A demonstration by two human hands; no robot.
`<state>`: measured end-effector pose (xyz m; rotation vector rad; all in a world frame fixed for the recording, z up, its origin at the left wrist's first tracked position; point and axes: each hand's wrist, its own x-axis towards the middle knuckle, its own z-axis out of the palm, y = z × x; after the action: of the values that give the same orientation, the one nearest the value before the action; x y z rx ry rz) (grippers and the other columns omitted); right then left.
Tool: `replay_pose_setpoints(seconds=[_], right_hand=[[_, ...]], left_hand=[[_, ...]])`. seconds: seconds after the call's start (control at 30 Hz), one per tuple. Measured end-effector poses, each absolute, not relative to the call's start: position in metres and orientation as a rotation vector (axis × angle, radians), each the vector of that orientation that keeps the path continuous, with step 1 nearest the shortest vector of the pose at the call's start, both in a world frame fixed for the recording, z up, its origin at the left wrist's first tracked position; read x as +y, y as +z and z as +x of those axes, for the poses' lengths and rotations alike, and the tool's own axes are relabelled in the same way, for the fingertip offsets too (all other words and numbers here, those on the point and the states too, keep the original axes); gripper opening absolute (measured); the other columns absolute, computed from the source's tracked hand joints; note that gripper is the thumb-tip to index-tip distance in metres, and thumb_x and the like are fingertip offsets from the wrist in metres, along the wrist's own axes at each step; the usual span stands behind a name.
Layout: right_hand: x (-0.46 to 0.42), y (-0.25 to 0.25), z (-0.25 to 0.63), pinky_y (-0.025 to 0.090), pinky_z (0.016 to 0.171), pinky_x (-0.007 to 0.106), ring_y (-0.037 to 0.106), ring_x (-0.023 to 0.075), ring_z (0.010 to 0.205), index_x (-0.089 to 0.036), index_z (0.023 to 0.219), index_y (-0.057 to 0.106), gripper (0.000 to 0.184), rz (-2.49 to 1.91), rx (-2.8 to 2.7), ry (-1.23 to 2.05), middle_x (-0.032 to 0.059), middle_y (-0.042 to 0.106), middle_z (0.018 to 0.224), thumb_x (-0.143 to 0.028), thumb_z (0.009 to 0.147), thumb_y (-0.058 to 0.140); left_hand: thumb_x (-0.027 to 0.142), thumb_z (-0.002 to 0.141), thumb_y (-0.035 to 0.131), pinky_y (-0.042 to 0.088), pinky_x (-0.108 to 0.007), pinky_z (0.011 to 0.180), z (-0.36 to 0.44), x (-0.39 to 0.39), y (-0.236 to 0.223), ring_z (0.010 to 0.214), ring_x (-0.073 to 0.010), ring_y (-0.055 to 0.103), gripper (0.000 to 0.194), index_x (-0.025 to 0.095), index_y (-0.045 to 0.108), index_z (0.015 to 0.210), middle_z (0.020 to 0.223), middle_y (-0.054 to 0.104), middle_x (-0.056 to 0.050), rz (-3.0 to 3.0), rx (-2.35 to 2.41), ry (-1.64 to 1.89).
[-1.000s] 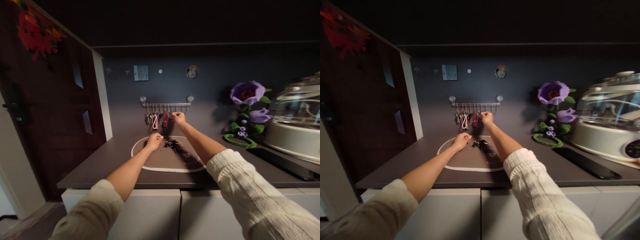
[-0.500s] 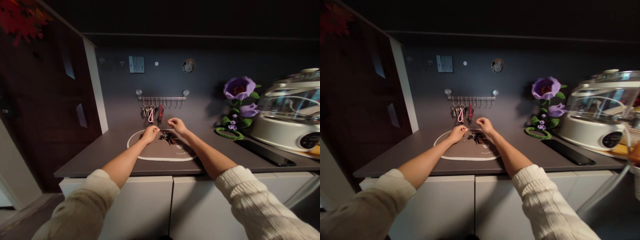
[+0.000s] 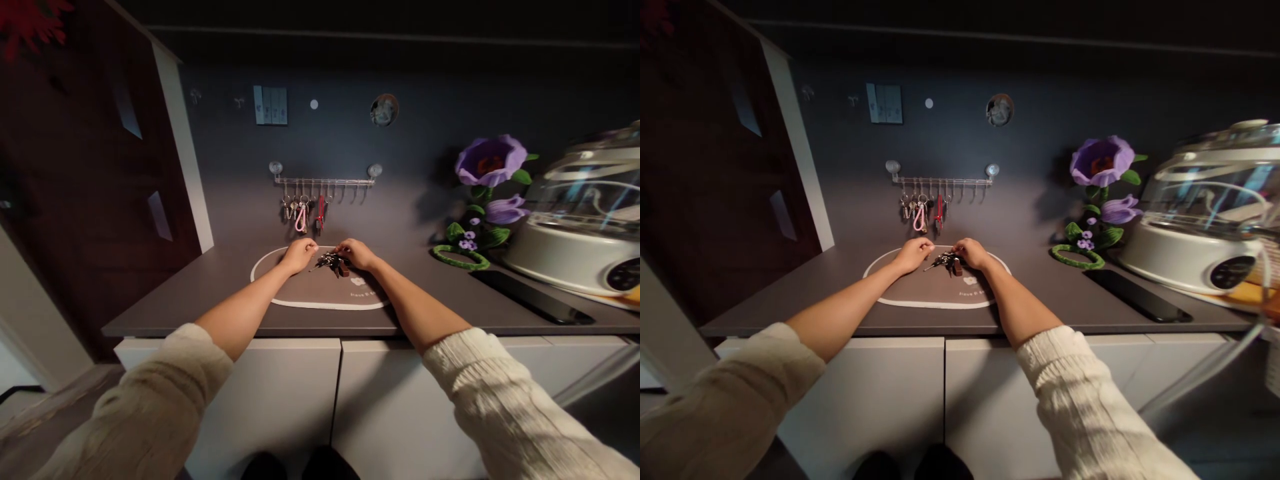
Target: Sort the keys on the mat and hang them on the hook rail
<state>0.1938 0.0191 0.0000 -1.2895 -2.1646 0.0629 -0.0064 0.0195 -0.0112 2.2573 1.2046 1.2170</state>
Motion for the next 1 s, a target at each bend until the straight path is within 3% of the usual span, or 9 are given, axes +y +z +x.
replay_pose_setpoints(seconds=[0.53,0.73,1.0], right_hand=[[0.0188,0.0027,0.191,0.035,0.063,0.02,0.048,0.0102,0.062,-0.014,0.06,0.058,0.014,-1.248,-2.161,0.124,0.0014,0.06,0.065,-0.013,0.07,0.049],[0.0205,0.0017,0.1906,0.036,0.06,0.02,0.045,0.0084,0.056,-0.015,0.064,0.055,0.009,-1.241,-2.03,0.325,-0.0024,0.055,0.059,-0.019,0.069,0.05],[0.0163,0.0062,0.1846,0.036,0.061,0.02,0.043,0.0083,0.056,-0.015,0.069,0.052,0.017,-1.121,-1.918,0.515,-0.0027,0.052,0.06,-0.031,0.073,0.051]], left_hand=[[0.024,0.077,0.047,0.035,-0.021,0.058,-0.0071,0.0199,-0.0118,0.058,-0.0107,0.049,0.018,0.014,0.062,0.075,0.06,0.057,0.001,2.306,1.212,1.201],[0.023,0.076,0.047,0.034,-0.021,0.057,-0.0059,0.0185,-0.0102,0.056,-0.0102,0.047,0.017,0.014,0.062,0.075,0.059,0.056,0.001,2.294,1.226,1.211],[0.021,0.077,0.047,0.035,-0.021,0.058,-0.0021,0.0153,-0.0079,0.058,-0.0104,0.049,0.018,0.014,0.063,0.079,0.063,0.058,0.0,2.287,1.179,1.237]])
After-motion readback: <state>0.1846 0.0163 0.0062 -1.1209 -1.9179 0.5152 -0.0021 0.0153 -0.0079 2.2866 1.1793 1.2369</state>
